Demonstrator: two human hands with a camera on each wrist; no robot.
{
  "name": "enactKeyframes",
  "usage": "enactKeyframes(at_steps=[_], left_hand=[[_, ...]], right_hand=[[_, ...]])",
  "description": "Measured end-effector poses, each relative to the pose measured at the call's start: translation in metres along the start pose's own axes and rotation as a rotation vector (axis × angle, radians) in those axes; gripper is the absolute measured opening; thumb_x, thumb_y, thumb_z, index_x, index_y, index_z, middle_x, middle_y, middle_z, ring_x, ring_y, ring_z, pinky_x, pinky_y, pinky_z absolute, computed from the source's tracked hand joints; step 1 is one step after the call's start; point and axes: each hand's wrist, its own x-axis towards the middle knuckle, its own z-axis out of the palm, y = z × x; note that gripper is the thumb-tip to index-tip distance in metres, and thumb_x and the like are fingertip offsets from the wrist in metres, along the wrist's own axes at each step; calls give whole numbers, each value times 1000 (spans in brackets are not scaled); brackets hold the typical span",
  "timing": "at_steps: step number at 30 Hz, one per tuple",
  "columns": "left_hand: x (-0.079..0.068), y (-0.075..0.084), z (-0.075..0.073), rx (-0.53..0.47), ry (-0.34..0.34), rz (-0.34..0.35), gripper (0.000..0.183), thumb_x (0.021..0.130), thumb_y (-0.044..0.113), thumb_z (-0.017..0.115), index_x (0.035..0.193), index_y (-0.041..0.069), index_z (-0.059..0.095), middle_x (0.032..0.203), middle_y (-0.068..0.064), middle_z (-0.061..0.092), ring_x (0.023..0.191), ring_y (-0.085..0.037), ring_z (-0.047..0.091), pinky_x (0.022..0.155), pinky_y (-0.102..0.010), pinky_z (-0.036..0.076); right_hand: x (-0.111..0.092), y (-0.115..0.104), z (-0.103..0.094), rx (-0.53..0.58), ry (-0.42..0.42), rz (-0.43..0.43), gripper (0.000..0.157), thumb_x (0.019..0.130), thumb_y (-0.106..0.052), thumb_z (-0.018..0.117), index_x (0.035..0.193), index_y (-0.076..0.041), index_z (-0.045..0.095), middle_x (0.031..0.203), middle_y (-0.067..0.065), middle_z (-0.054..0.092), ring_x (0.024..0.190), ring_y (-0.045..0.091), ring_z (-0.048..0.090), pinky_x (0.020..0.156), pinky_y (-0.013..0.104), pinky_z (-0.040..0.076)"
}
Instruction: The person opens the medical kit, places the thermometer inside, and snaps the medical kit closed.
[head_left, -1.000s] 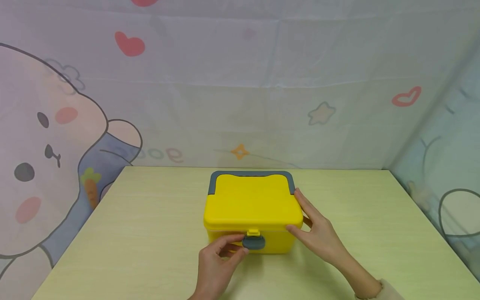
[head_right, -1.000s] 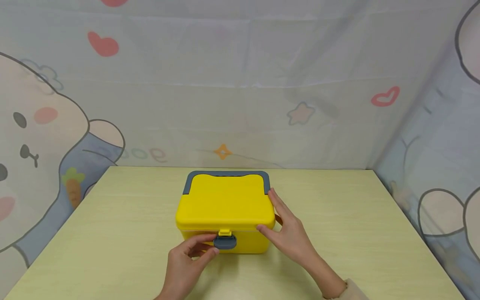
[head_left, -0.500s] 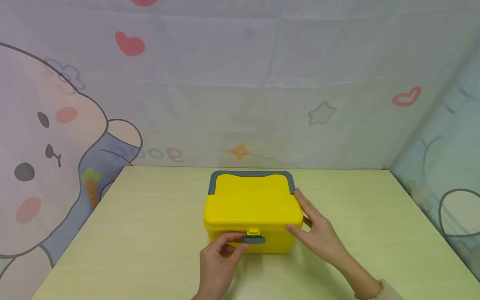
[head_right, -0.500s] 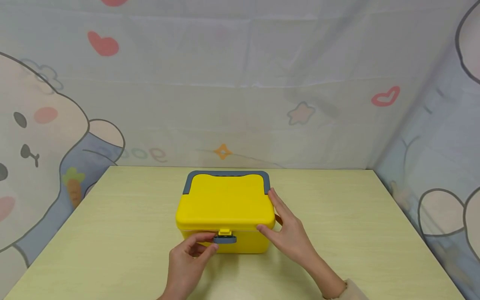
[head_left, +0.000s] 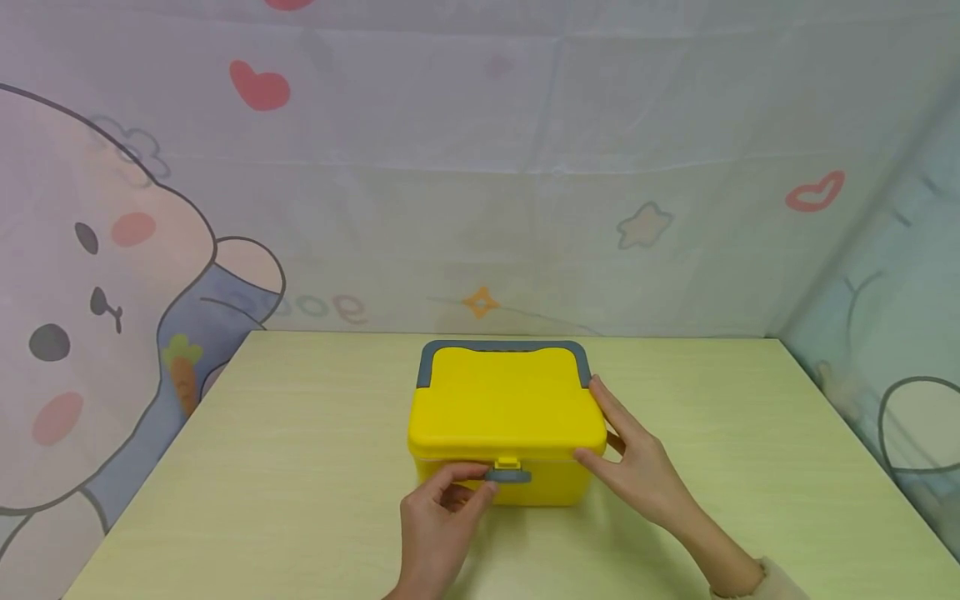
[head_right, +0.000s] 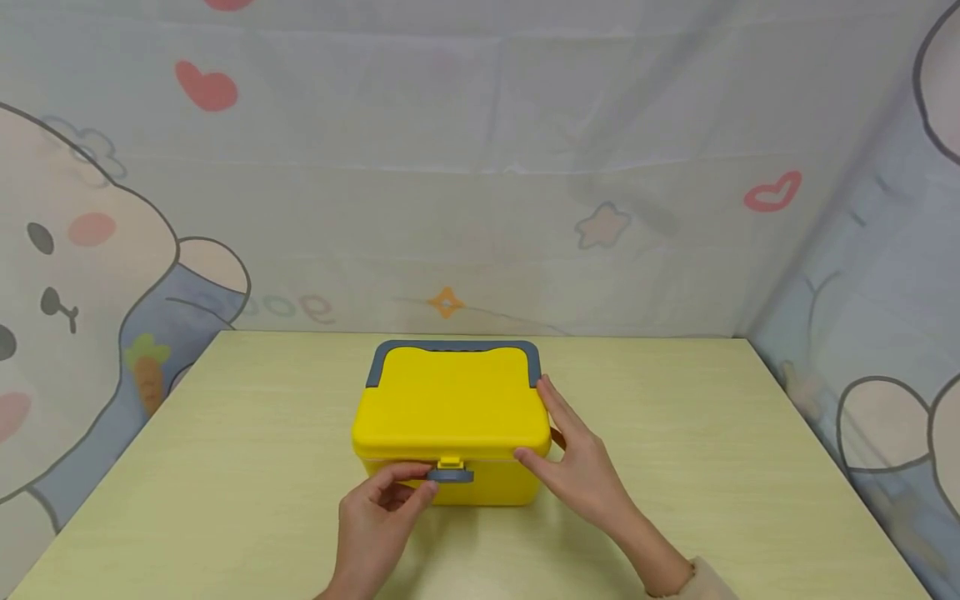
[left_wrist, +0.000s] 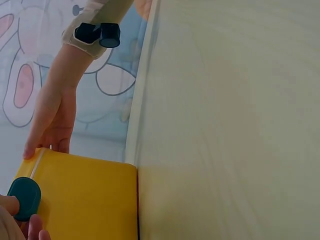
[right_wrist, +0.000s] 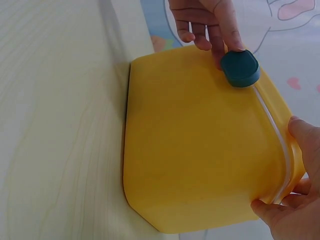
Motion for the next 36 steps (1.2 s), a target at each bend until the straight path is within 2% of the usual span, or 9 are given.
enactKeyframes(at_steps=[12,16,24,30,36], left_hand=[[2,2,3,-39,28,-57,14,73,28,78,82,21,69,72,6,66,52,-11,54,47,-21,45],[2,3,4,-48,38,-58,15,73,29,78,81,20,69,72,6,66,51,-12,54,47,-21,46],[2,2,5,-63,58,-42,16,73,28,78,80,18,69,71,4,65,49,-12,56,45,-23,46],[1,1,6,-100,49,-86,19,72,28,78,81,14,69,74,1,67,53,-18,60,49,-24,50],[1,2,6,-116,40,-111,20,72,26,78,83,13,69,77,0,68,54,-16,60,52,-25,52]], right_hand=[[0,0,0,14,1,5,79,84,-29,67,148,-21,21,153,-2,19,136,20,28,96,32,41],[0,-1,0,14,3,2,79,84,-28,67,148,-20,21,153,1,19,136,20,29,96,33,41],[0,1,0,16,7,1,79,83,-29,67,148,-21,21,153,-2,19,136,20,29,96,32,42],[0,1,0,24,4,3,79,84,-29,67,147,-23,21,153,-3,19,136,19,29,96,31,41],[0,0,0,30,4,1,79,84,-28,67,147,-23,21,153,-3,19,136,19,28,97,31,41]])
